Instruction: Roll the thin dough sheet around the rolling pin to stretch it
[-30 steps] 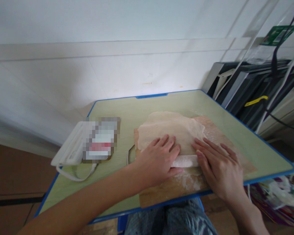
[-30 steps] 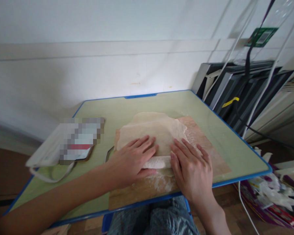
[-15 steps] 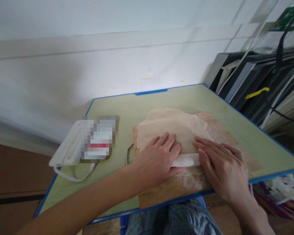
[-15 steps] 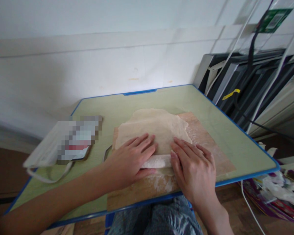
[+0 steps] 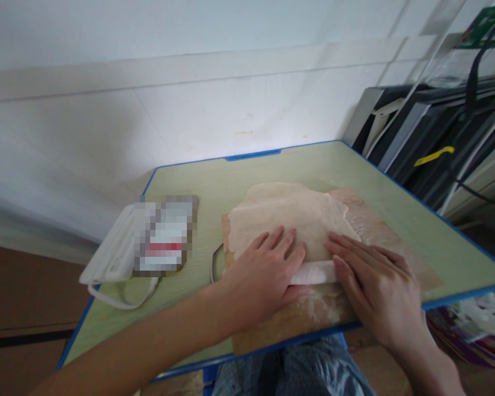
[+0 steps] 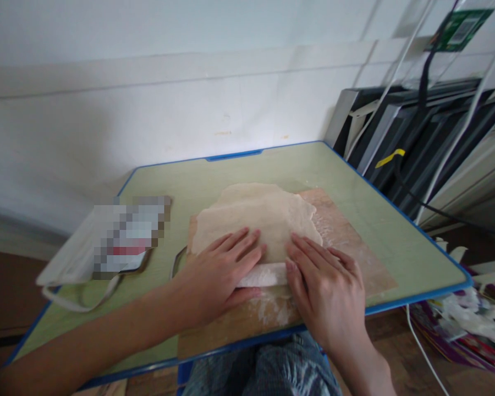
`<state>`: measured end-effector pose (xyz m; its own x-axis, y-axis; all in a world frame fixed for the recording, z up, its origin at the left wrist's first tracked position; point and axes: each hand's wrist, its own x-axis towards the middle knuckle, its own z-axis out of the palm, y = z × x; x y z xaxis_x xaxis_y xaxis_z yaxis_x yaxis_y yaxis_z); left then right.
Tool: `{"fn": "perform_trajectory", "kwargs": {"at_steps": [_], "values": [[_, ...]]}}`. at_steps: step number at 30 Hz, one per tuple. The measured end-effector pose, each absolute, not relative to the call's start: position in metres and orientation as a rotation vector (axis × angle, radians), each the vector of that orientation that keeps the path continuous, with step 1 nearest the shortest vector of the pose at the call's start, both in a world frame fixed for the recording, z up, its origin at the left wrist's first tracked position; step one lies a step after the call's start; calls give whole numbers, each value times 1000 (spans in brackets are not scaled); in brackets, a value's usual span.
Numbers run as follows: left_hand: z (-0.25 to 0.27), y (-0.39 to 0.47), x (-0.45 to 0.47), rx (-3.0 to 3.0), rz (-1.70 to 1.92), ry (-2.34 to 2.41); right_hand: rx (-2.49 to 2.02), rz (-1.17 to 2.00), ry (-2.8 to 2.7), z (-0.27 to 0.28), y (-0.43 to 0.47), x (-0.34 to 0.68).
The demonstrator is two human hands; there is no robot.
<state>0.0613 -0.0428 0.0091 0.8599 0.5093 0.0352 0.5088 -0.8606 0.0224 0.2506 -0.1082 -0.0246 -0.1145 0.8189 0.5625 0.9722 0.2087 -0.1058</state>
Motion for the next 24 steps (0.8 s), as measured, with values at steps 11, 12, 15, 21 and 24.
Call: {"fn": "perform_trajectory", "kwargs": {"at_steps": [11, 12, 15, 21, 24], "values": [[8, -43, 61, 3061, 84, 814, -1655, -374, -1965, -23, -110, 249], [8, -43, 61, 3059, 84, 815, -1656, -364, -1965, -23, -111, 249], [8, -43, 61, 3043, 81, 816, -1655, -368, -1958, -23, -108, 250], [9, -43, 60, 3047, 73, 813, -1654, -376, -1962, -23, -105, 249], [9, -43, 61, 3056, 75, 818, -1667, -351, -1954, -23, -108, 248]]}}
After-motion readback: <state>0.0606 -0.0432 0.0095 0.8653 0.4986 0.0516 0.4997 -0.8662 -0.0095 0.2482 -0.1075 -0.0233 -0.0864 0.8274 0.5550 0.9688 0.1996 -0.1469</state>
